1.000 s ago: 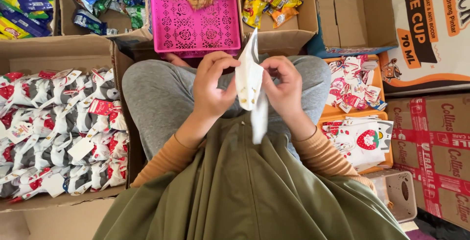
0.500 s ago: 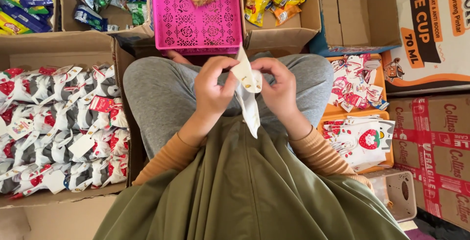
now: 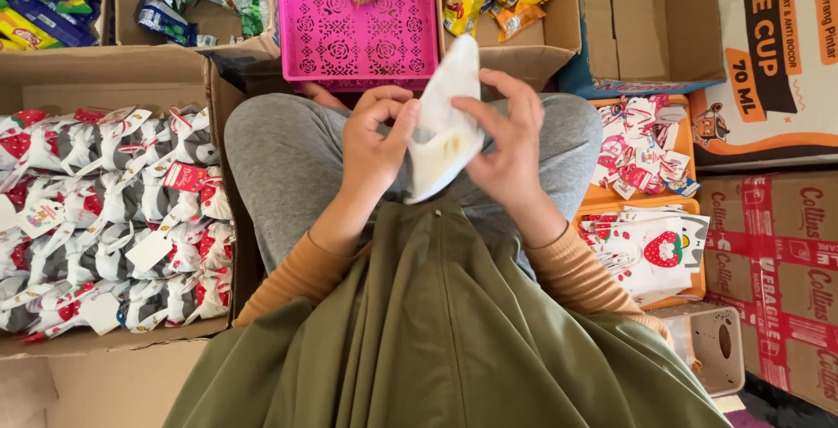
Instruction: The person is filling small white gift bags with various snacks and candies from surrounding cardboard boxes.
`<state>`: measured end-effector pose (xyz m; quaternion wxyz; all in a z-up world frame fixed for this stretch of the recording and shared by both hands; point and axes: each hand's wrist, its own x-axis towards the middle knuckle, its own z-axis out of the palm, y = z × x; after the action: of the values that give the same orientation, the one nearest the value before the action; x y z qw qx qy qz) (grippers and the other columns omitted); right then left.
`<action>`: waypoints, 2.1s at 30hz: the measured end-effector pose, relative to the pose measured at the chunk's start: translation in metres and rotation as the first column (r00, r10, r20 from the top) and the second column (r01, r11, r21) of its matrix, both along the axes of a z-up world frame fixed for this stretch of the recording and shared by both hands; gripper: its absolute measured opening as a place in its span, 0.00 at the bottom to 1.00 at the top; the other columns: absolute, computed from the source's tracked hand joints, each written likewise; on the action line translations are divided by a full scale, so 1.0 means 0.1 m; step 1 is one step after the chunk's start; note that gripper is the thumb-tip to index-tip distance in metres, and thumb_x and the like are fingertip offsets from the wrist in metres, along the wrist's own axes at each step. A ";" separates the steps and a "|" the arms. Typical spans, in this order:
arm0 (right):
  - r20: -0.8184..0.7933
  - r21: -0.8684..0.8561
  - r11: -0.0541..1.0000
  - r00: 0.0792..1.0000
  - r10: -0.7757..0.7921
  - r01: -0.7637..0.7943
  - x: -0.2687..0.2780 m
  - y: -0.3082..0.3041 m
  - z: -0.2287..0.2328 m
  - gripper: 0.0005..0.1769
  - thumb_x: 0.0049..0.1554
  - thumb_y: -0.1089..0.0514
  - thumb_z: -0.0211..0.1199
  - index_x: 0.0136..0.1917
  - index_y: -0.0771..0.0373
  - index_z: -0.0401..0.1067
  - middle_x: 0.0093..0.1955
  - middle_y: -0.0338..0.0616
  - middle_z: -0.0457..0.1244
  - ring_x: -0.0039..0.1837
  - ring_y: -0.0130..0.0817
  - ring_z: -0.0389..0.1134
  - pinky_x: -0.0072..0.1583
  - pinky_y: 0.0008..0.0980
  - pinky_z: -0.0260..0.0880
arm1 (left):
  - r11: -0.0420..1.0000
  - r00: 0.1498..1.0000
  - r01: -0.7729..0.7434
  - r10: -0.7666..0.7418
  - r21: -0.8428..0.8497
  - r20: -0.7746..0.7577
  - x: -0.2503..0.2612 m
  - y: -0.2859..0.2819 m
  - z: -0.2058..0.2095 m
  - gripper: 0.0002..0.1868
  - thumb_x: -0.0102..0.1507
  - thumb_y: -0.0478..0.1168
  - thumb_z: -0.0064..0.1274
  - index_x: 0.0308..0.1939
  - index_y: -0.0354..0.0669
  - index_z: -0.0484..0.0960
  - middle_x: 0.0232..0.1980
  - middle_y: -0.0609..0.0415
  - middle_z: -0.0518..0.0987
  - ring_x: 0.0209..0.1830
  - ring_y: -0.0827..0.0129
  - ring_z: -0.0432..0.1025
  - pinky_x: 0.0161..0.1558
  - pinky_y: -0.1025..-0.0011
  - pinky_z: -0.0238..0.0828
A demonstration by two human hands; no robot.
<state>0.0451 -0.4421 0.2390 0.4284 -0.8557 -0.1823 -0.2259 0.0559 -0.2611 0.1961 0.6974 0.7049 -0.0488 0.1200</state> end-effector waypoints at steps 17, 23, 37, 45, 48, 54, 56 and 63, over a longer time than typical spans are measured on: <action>-0.141 0.125 0.992 0.990 -0.018 0.036 0.16 -0.05 -0.12 0.21 0.60 0.67 0.61 0.64 0.51 0.74 0.60 0.38 0.64 0.38 0.32 0.65 0.43 0.27 0.73 | 0.870 0.765 -0.293 -0.035 0.396 0.643 -0.16 0.16 -0.13 0.09 0.64 0.38 0.52 0.47 0.49 0.83 0.59 0.49 0.77 0.60 0.52 0.72 0.69 0.48 0.57; 0.044 -0.064 0.966 0.966 0.253 -0.250 0.13 0.01 0.00 0.23 0.59 0.42 0.65 0.60 0.56 0.77 0.58 0.47 0.67 0.60 0.50 0.69 0.65 0.45 0.66 | 0.946 0.870 -0.030 -0.134 0.323 0.474 0.06 0.21 -0.05 0.02 0.66 0.36 0.53 0.42 0.46 0.80 0.61 0.50 0.75 0.68 0.48 0.66 0.72 0.50 0.50; -0.246 0.140 0.987 0.963 0.112 -0.079 0.01 0.05 -0.13 0.10 0.56 0.67 0.69 0.52 0.59 0.79 0.46 0.45 0.67 0.44 0.39 0.71 0.50 0.36 0.74 | 0.934 0.845 -0.225 0.045 0.277 0.533 -0.07 0.10 0.01 0.07 0.65 0.40 0.60 0.47 0.47 0.85 0.47 0.55 0.80 0.46 0.60 0.76 0.56 0.60 0.68; -0.416 0.503 0.864 0.879 0.231 0.011 -0.03 -0.04 -0.54 0.15 0.62 0.65 0.65 0.63 0.63 0.71 0.42 0.39 0.69 0.47 0.21 0.67 0.55 0.27 0.71 | 0.978 0.937 -0.101 0.033 0.181 0.347 -0.13 0.15 0.06 0.16 0.68 0.38 0.58 0.23 0.42 0.79 0.43 0.54 0.81 0.44 0.60 0.75 0.53 0.66 0.67; -0.466 0.679 0.730 0.813 0.350 0.075 -0.02 -0.06 -0.59 0.13 0.64 0.63 0.63 0.61 0.65 0.67 0.40 0.46 0.69 0.34 0.25 0.70 0.34 0.21 0.72 | 0.990 0.998 -0.055 0.057 -0.130 0.017 -0.14 0.12 0.07 0.22 0.69 0.36 0.55 0.19 0.38 0.72 0.33 0.51 0.77 0.36 0.68 0.70 0.46 0.70 0.68; -0.371 0.622 0.780 0.854 0.365 -0.064 0.05 -0.11 -0.52 0.12 0.62 0.64 0.66 0.57 0.63 0.66 0.40 0.44 0.68 0.39 0.20 0.67 0.39 0.19 0.70 | 0.837 0.824 -0.358 0.074 0.415 0.562 0.01 0.27 0.16 0.19 0.61 0.56 0.68 0.43 0.49 0.80 0.50 0.53 0.76 0.56 0.56 0.68 0.74 0.57 0.38; -0.322 0.522 0.832 0.859 0.397 -0.189 0.04 -0.15 -0.42 0.13 0.61 0.64 0.68 0.56 0.66 0.68 0.40 0.45 0.67 0.46 0.24 0.64 0.53 0.32 0.73 | 0.723 0.725 -0.303 -0.248 0.621 0.643 0.00 0.32 0.25 0.20 0.59 0.59 0.69 0.40 0.51 0.81 0.38 0.58 0.78 0.43 0.62 0.74 0.64 0.53 0.60; -0.078 -0.304 0.933 0.981 0.179 -0.194 0.06 -0.14 -0.11 0.33 0.49 0.44 0.79 0.63 0.53 0.71 0.63 0.43 0.62 0.61 0.44 0.65 0.65 0.45 0.59 | 0.465 0.908 -0.362 -0.019 0.808 0.418 -0.01 0.29 -0.06 0.12 0.62 0.49 0.56 0.31 0.65 0.66 0.20 0.67 0.66 0.16 0.63 0.70 0.26 0.66 0.67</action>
<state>0.0509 -0.4557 0.2282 0.3123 -0.8965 -0.2853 -0.1316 0.0547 -0.2321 0.1899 0.2036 0.9245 -0.1602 0.2794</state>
